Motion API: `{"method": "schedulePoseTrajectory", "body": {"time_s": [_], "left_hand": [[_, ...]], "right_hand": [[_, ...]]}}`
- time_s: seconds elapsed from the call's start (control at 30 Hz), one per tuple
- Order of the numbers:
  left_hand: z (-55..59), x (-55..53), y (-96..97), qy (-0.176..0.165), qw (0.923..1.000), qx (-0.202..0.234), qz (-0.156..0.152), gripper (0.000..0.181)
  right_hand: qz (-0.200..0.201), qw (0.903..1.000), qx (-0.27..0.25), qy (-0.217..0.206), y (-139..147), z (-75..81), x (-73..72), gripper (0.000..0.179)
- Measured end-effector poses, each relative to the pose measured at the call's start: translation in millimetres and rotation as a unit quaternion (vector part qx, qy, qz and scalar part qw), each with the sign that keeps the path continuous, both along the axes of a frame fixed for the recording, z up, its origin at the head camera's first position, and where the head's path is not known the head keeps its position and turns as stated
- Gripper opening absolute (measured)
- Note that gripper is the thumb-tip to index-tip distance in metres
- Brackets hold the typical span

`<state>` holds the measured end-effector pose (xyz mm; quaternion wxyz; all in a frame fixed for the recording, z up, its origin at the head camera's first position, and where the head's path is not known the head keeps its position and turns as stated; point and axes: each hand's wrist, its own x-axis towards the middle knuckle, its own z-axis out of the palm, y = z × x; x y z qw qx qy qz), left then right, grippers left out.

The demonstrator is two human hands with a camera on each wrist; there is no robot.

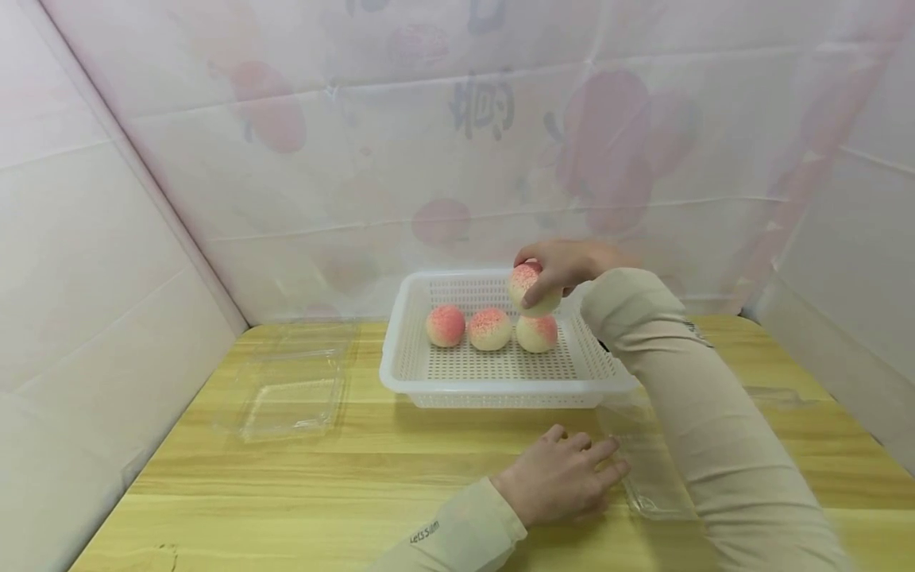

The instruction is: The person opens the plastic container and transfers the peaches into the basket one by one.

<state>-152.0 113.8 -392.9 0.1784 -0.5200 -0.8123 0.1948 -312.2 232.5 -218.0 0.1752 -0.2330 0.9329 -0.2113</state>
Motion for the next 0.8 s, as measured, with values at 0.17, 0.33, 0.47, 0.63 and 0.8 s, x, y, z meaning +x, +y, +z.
{"method": "schedulePoseTrajectory", "body": {"time_s": [0.17, 0.33, 0.47, 0.63, 0.8], "left_hand": [[0.1, 0.2, -1.7, 0.009, 0.9999, 0.005, -0.005, 0.047], [0.0, 0.1, -1.7, 0.003, 1.0000, 0.001, -0.001, 0.048], [0.6, 0.5, 0.1, -0.018, 0.9998, -0.007, 0.009, 0.049], [-0.1, 0.5, 1.3, -0.024, 0.9997, 0.001, 0.008, 0.048], [0.5, 0.5, 0.0, -0.013, 0.9999, 0.007, 0.004, 0.048]], "right_hand": [[-0.008, 0.9997, -0.006, -0.022, -8, -7.4, -6.5, 0.066], [-0.014, 0.9989, -0.013, -0.044, -14, -17.9, -11.7, 0.068], [-0.022, 0.9980, -0.003, -0.059, -17, -25.8, -12.8, 0.071], [-0.025, 0.9969, 0.004, -0.075, -16, -33.5, -14.8, 0.074], [-0.022, 0.9969, 0.003, -0.076, -15, -42.3, -17.0, 0.073]]}}
